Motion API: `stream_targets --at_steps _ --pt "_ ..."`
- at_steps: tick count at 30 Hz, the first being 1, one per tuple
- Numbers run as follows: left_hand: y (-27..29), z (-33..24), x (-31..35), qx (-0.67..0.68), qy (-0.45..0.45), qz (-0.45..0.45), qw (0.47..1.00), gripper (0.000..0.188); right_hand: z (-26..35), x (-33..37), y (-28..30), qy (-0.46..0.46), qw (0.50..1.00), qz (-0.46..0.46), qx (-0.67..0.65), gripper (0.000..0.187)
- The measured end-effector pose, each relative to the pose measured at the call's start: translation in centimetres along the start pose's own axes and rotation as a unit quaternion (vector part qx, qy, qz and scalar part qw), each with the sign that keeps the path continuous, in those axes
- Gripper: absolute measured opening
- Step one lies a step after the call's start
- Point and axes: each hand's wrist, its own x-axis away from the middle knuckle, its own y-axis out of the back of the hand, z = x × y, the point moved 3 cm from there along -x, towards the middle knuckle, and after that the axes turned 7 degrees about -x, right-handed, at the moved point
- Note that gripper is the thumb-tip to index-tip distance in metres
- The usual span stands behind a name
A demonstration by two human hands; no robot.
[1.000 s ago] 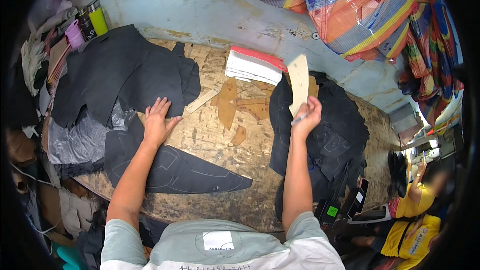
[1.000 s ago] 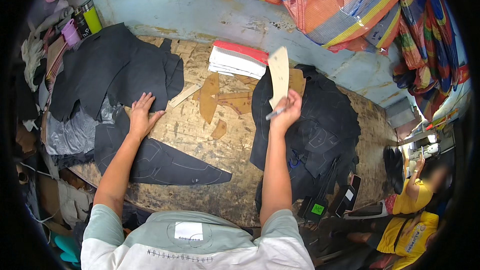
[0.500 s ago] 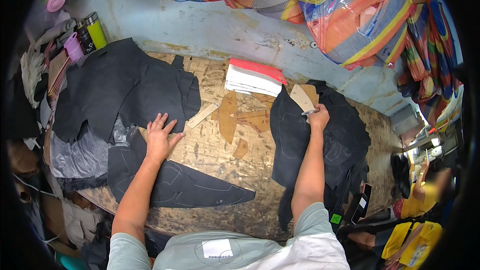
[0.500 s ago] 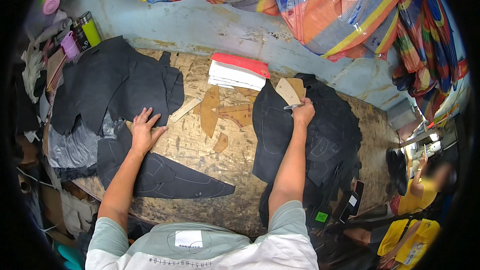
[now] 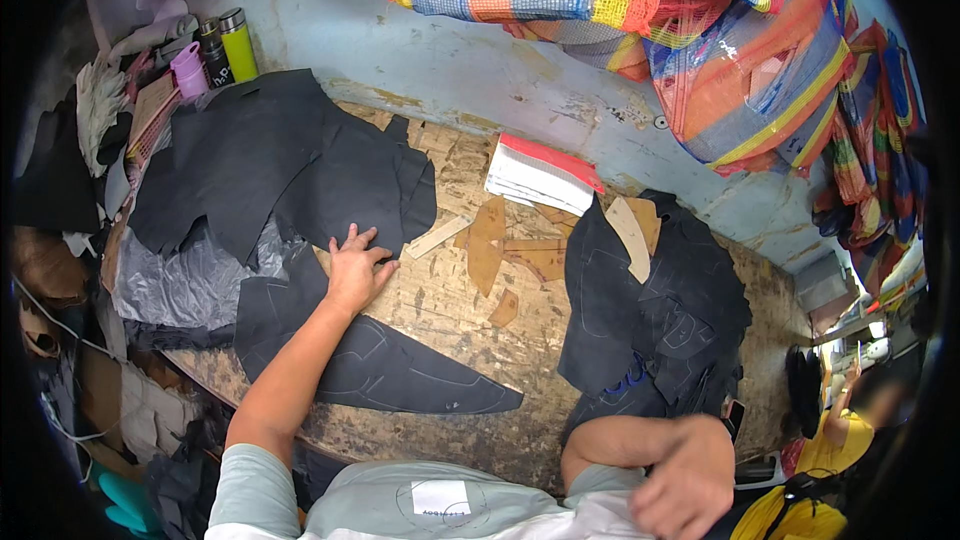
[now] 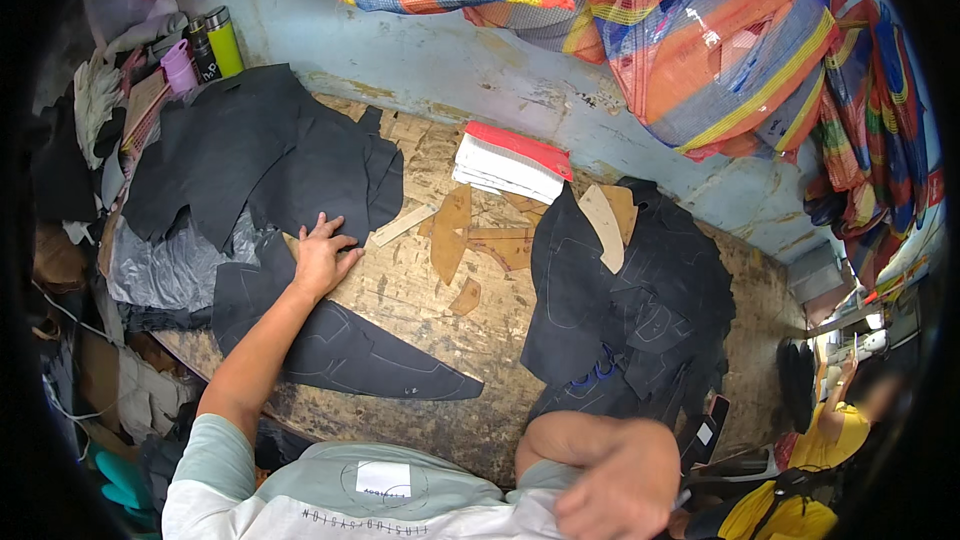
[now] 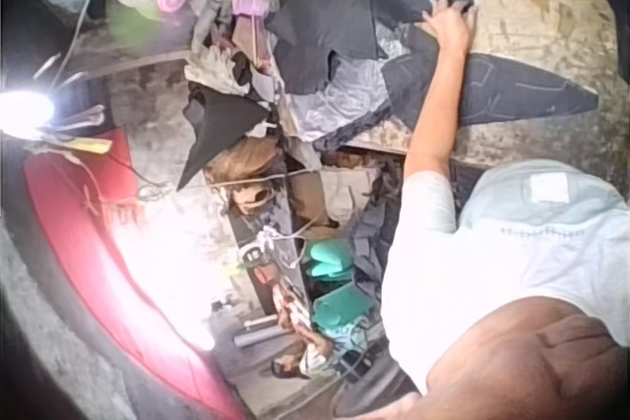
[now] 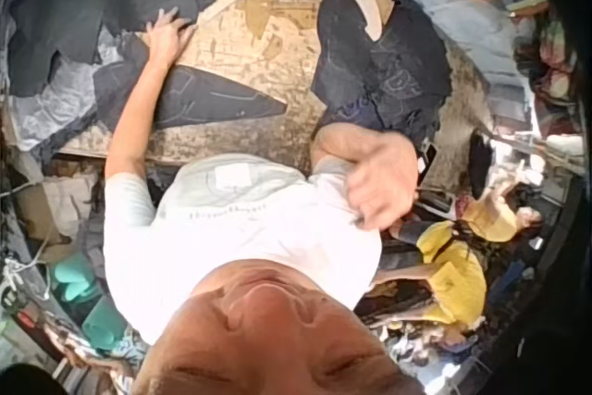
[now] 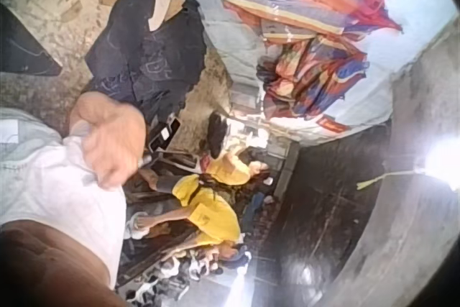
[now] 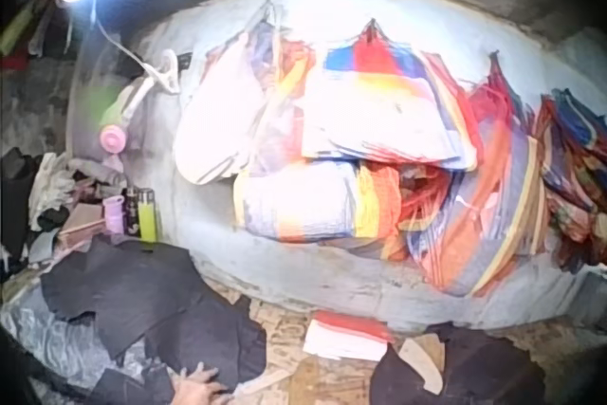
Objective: The person places cardboard templates on black fabric pieces and traces their outlines with a white marker. They handle multiple templates and fabric pieces, repositioning them as needed, and leave the marked fabric on the work surface.
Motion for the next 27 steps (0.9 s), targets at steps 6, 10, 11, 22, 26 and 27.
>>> stream_targets --at_steps 6,10,11,22,26,27 --pt "-1.2 -0.2 -0.3 0.024 0.020 -0.061 0.998 0.019 1.2 -2.5 -0.1 0.020 0.999 -0.028 0.033 0.013" --pt "0.4 -0.1 -0.2 0.036 0.042 -0.113 0.992 0.017 1.1 -1.2 -1.3 0.002 0.986 -0.143 0.081 0.007" --pt "1.4 0.0 -0.1 0.112 0.061 -0.149 0.980 0.016 1.1 -0.7 -2.0 0.002 0.984 -0.160 0.077 0.007" --pt "7.2 -16.5 11.8 0.384 -0.176 0.198 0.884 0.014 -14.3 15.3 2.6 -0.277 0.563 -0.778 0.013 0.031" --pt "12.0 -23.5 16.9 0.629 -0.357 0.246 0.645 0.032 -20.2 21.3 7.6 -0.473 0.433 -0.727 0.246 0.028" --pt "13.1 -24.7 17.6 0.663 -0.380 0.242 0.598 0.034 -21.1 22.0 7.9 -0.517 0.422 -0.672 0.321 0.026"
